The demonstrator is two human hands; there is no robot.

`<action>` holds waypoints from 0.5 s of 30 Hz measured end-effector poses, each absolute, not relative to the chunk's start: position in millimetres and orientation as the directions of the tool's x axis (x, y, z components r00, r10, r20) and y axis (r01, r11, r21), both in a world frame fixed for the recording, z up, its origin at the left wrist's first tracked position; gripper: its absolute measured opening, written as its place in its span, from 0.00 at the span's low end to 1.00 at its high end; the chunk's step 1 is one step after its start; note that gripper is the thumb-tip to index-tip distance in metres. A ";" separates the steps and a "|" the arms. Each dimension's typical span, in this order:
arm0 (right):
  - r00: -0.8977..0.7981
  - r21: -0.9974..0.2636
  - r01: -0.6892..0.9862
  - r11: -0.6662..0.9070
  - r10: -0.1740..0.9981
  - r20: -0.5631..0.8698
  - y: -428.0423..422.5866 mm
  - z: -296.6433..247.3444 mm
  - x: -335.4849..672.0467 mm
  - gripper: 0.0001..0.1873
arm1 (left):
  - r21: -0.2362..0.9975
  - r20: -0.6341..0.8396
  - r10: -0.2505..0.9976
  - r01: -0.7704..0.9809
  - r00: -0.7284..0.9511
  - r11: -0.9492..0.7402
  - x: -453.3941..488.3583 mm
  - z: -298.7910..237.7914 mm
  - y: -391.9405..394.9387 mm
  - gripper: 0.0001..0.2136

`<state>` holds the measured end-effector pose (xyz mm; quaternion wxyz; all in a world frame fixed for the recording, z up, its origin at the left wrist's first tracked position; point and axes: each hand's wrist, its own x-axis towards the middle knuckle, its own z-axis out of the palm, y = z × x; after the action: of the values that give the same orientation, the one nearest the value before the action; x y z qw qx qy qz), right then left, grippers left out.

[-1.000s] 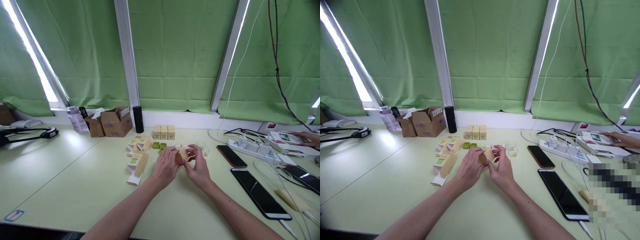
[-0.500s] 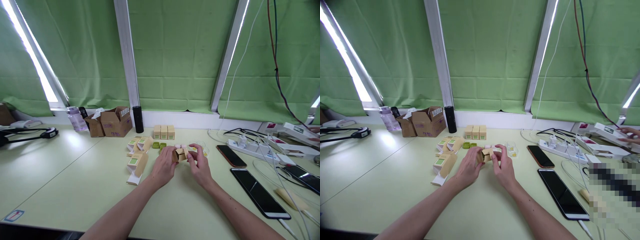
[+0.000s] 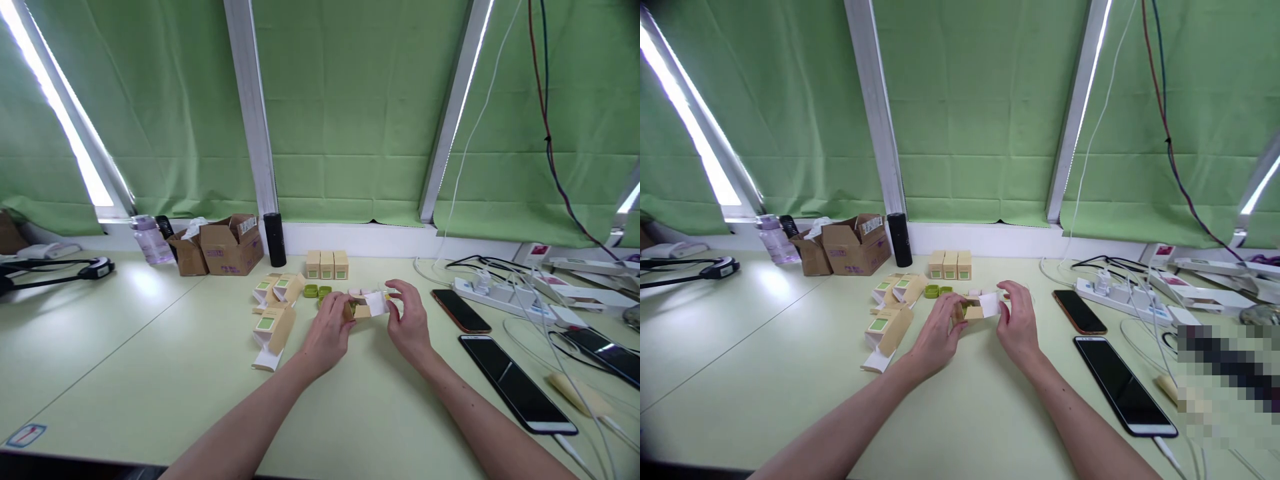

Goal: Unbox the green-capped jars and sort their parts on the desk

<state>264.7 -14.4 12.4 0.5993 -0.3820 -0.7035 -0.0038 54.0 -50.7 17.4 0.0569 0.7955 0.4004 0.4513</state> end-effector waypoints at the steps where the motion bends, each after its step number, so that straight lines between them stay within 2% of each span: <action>1: -0.015 -0.415 0.564 0.714 0.511 0.859 -13.2 11.4 265.7 0.19 | 0.451 0.670 0.688 0.584 0.277 -0.674 54.1 17.2 -50.9 0.24; 6: -0.148 -0.262 0.558 0.787 0.405 0.902 -13.2 8.6 267.2 0.26 | 0.460 0.643 0.712 0.601 0.282 -0.654 53.8 14.4 -51.3 0.31; 10: -0.214 -0.285 0.510 0.812 0.440 0.872 -17.2 7.3 265.1 0.31 | 0.465 0.655 0.704 0.587 0.275 -0.663 54.4 13.3 -51.4 0.34; 15: -0.267 -0.267 0.509 0.818 0.445 0.855 -22.9 8.7 260.2 0.27 | 0.506 0.655 0.715 0.561 0.245 -0.655 54.7 12.0 -49.6 0.33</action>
<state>260.2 -22.9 8.7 0.5261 -0.2999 -0.7952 -0.0303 54.7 -49.6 12.0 0.0836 0.7844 0.4068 0.4606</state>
